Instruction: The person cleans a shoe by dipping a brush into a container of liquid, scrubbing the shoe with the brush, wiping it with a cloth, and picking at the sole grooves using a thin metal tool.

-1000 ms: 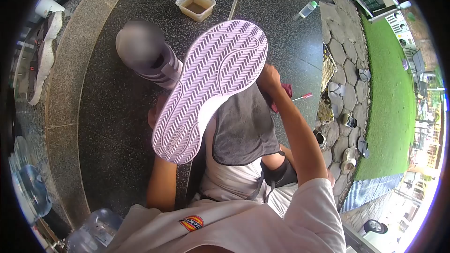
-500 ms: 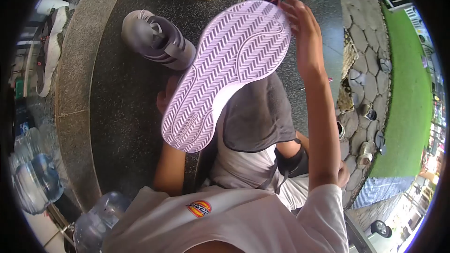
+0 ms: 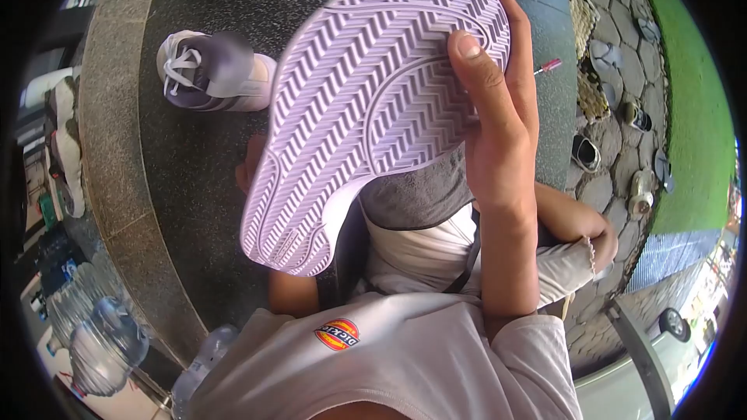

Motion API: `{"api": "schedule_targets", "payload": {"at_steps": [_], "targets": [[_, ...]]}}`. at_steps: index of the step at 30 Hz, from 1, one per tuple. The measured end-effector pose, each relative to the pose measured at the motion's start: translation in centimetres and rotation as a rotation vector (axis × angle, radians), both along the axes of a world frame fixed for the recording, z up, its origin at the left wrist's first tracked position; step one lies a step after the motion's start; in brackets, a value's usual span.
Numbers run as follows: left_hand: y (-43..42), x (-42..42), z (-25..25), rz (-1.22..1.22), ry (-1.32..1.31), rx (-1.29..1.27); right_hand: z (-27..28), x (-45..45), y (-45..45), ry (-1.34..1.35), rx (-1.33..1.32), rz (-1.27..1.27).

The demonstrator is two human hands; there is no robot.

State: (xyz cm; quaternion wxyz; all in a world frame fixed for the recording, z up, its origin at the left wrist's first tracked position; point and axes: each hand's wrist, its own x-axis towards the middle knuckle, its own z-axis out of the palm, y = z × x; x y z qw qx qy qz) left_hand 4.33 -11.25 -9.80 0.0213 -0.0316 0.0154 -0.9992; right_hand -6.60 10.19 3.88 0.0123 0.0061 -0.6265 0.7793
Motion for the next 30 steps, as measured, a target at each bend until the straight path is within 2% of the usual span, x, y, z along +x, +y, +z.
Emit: {"api": "schedule_targets", "payload": {"at_steps": [2,4,5,6,9,14,30], "targets": [[-0.3,-0.5,0.7,-0.085,0.132,0.082,0.0,0.1,0.2,-0.006,0.064,-0.059],[-0.5,-0.1,-0.4,-0.065,0.162,0.267,-0.2,0.0,0.2,0.011,0.07,-0.061],[-0.8,1.2,-2.9,-0.003,0.125,0.408,-0.3,0.0,0.3,0.021,0.072,-0.058],[-0.5,1.2,-3.0,0.06,0.087,0.549,-0.3,0.0,0.4,0.02,0.068,-0.041],[-0.5,1.4,-1.3,0.104,-0.042,0.144,-0.5,0.0,0.8,0.014,0.053,0.005],[0.4,-0.7,3.1,-0.063,0.046,0.179,0.0,0.1,0.5,0.034,0.085,-0.038],[0.2,-0.6,2.8,-0.084,0.033,0.116,0.2,0.7,1.2,0.005,0.065,-0.011]]}}
